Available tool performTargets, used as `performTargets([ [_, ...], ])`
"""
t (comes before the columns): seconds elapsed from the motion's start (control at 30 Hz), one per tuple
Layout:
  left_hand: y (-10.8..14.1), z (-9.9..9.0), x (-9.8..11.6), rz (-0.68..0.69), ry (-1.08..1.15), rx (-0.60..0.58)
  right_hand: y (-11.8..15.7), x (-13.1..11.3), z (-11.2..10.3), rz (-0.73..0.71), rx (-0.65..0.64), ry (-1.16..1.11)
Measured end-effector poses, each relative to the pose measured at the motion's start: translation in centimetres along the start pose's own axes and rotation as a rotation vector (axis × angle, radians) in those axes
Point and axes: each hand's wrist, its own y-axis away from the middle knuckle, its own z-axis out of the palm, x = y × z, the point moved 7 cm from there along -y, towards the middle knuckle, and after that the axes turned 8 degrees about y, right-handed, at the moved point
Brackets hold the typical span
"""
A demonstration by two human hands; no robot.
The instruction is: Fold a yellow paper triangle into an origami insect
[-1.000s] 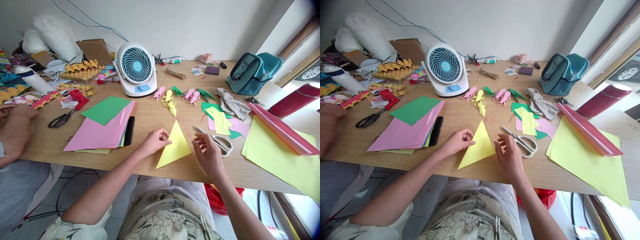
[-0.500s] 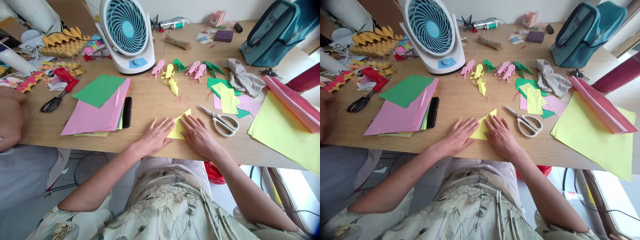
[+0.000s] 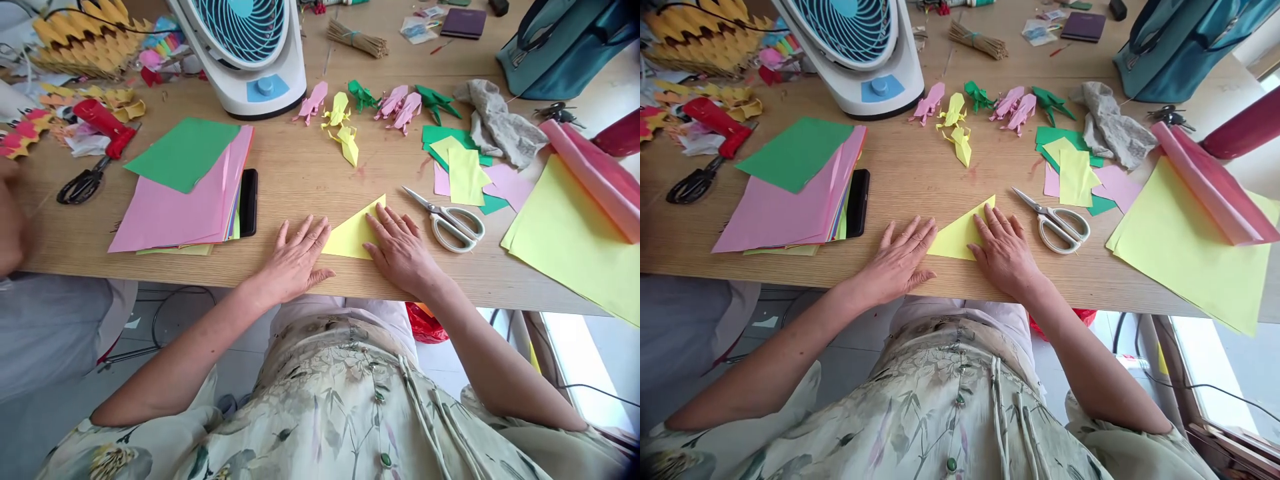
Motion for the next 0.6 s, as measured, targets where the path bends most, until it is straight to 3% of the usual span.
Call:
performTargets([
  [0.23, -0.1, -0.3, -0.2, -0.026, 0.006, 0.013, 0.3, -0.1, -0.3, -0.012, 0.04, -0.004],
  [0.37, -0.4, -1.3, 1.2, 0.095, 0.01, 0.136, 0.7, -0.7, -1.1, -0.041, 0.094, -0.027],
  [0.6, -0.7, -1.1, 2.4, 0.283, 0.094, 0.207, 2.4, -0.8, -2.2, -0.172, 0.106, -0.188],
])
